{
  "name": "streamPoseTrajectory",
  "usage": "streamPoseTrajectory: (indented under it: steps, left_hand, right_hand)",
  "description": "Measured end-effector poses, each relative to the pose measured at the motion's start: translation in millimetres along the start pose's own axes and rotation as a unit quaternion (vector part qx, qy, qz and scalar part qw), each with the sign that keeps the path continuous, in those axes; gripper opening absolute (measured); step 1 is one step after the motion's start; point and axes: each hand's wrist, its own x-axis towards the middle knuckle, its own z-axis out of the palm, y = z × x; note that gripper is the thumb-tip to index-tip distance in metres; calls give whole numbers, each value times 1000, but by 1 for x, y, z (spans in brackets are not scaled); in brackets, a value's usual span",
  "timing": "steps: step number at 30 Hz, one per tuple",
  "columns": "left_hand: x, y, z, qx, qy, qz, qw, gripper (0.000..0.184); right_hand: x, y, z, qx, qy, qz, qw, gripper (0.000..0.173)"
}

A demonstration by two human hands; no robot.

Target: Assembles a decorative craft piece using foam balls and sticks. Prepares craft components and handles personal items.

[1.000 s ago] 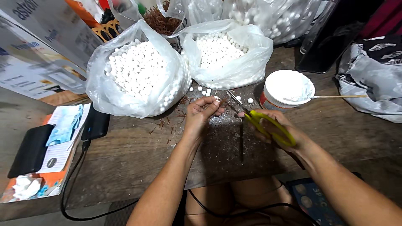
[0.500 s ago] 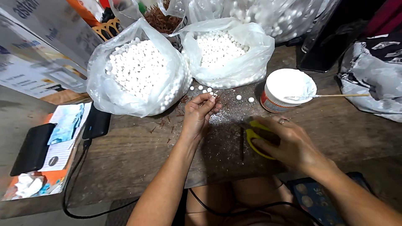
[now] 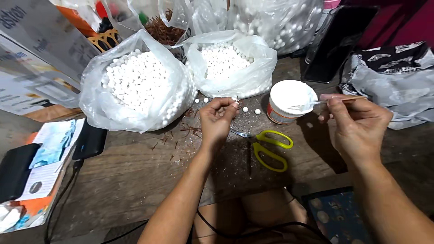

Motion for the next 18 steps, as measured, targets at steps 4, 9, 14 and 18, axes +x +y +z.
streamPoseTrajectory:
  steps: [4, 9, 14, 18]
  left_hand:
    - [3, -15, 9, 113, -1, 136, 984, 5]
    - [-1, -33, 8, 176, -7, 214, 961, 9]
    - [-5, -33, 10, 189, 2, 227, 955, 9]
    - [-6, -33, 16, 184, 14, 245, 952, 8]
  right_hand:
    - [6, -11, -18, -80, 2, -77, 994, 12]
    - [10, -4, -28, -4, 74, -2, 997, 18]
    - [15, -2, -25, 94, 126, 135, 978, 32]
    - [17, -5, -23, 132, 142, 189, 963, 37]
